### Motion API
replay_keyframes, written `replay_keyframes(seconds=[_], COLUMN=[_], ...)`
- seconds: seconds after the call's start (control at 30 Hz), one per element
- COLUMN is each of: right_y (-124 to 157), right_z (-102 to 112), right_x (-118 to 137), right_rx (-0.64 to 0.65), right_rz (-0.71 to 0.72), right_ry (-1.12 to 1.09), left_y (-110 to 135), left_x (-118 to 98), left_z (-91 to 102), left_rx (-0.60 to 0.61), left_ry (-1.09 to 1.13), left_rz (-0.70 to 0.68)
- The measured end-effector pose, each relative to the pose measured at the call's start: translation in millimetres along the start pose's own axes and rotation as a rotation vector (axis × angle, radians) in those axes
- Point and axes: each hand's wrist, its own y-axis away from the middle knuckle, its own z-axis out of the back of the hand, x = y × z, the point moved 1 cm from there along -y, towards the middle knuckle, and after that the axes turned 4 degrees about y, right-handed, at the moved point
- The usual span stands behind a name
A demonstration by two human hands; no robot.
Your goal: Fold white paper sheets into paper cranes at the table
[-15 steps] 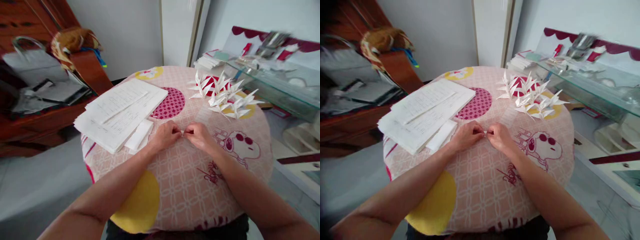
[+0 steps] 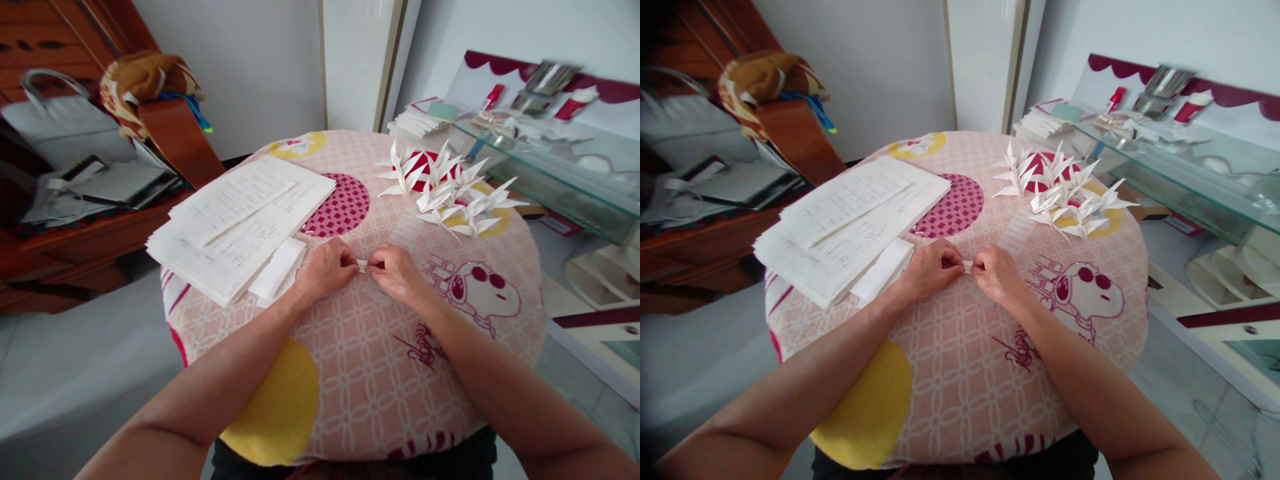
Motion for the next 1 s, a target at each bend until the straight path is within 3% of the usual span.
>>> replay_keyframes(seconds=[0.6,1.0], right_y=[-3.1,-3.9], right_z=[-4.4,-11.0], right_x=[7.4,3.7], right_rx=[0.011,-0.049], right_rz=[-0.088,-0.083], right_ry=[0.124,0.107], left_y=[-3.0,-3.5], left_x=[-13.7,-8.5], left_z=[-0.5,-0.9], left_rx=[0.003,-0.027], left_ry=[-0.102,-0.069], left_rz=[0.125,0.101])
